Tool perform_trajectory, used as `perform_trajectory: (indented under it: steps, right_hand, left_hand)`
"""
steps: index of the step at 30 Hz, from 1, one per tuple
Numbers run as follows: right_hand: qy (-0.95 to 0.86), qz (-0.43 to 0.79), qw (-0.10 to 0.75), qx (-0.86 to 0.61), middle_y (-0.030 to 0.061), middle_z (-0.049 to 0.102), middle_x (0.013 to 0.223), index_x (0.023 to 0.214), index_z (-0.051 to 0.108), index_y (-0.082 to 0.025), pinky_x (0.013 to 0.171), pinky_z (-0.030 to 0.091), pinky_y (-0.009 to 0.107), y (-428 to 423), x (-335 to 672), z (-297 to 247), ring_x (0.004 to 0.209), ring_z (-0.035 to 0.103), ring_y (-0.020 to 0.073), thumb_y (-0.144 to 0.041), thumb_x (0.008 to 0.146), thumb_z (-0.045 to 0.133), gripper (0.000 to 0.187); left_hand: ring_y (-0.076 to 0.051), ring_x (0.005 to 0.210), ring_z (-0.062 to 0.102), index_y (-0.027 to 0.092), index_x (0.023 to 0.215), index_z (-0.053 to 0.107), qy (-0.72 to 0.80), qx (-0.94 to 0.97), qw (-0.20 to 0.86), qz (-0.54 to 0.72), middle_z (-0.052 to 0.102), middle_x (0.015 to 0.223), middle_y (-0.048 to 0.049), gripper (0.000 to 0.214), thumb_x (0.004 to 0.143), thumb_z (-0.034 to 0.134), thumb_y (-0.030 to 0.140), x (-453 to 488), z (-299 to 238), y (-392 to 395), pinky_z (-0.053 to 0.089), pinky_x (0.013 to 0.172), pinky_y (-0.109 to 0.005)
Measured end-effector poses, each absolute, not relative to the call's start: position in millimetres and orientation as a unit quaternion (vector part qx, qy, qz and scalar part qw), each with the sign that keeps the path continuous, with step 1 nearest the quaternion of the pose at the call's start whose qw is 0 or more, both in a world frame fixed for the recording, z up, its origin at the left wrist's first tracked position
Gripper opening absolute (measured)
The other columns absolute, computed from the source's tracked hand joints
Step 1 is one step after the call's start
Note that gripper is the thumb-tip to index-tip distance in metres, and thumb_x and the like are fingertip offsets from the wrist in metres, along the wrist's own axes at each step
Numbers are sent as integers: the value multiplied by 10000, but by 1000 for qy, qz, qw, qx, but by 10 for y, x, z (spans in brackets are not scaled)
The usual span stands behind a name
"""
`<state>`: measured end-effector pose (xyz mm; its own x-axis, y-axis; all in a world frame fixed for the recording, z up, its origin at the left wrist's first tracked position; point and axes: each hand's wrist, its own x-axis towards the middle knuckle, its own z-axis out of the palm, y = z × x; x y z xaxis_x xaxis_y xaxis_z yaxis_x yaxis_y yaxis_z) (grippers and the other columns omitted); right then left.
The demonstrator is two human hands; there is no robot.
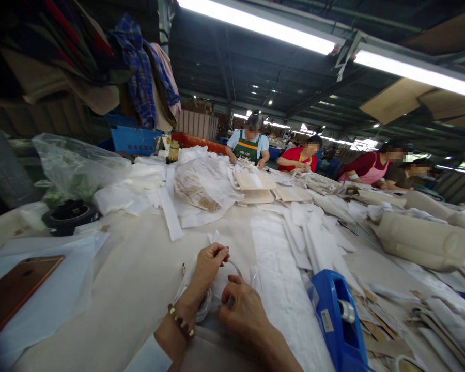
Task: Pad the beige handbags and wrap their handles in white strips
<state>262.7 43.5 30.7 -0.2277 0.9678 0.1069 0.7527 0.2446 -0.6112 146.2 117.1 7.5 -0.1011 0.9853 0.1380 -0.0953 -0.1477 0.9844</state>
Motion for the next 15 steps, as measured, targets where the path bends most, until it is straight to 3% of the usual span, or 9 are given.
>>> perform_trajectory:
  steps: [2, 4, 7, 12, 15]
  right_hand:
    - [-758, 207, 199, -586, 79, 691, 896, 586, 597, -198, 785, 466, 295, 425, 2578, 325, 964, 632, 237, -148, 664, 571, 97]
    - [-749, 178, 181, -613, 89, 681, 831, 705, 617, -182, 737, 466, 316, 439, 2521, 307, 838, 648, 236, -155, 724, 547, 77]
    - [-733, 136, 176, -643, 120, 667, 944, 964, 611, -146, 713, 462, 323, 478, 2459, 253, 816, 643, 241, -68, 670, 576, 306]
    - [-737, 100, 197, -639, 77, 635, 810, 715, 625, -176, 681, 468, 296, 523, 2512, 271, 720, 626, 196, -115, 777, 532, 128]
    - [-742, 60, 291, -602, 72, 629, 873, 782, 623, -193, 721, 496, 280, 451, 2609, 337, 785, 630, 177, -236, 876, 468, 187]
  left_hand:
    - [-134, 552, 540, 174, 613, 571, 463, 479, 465, 583, 582, 567, -1, 241, 695, 534, 397, 1469, 72, 1171, 419, 496, -225]
    - [-136, 550, 548, 174, 620, 573, 464, 476, 468, 582, 590, 571, -3, 232, 692, 530, 390, 1467, 80, 1168, 422, 489, -225]
    - [-132, 533, 539, 175, 601, 572, 465, 475, 469, 581, 585, 551, 1, 218, 676, 540, 377, 1461, 94, 1167, 421, 485, -224]
    - [-133, 518, 532, 176, 594, 570, 465, 464, 470, 589, 578, 536, 0, 231, 668, 539, 393, 1462, 104, 1169, 404, 464, -224]
    - [-126, 518, 526, 173, 586, 571, 461, 456, 473, 597, 575, 536, 2, 234, 665, 548, 393, 1461, 108, 1173, 404, 481, -224]
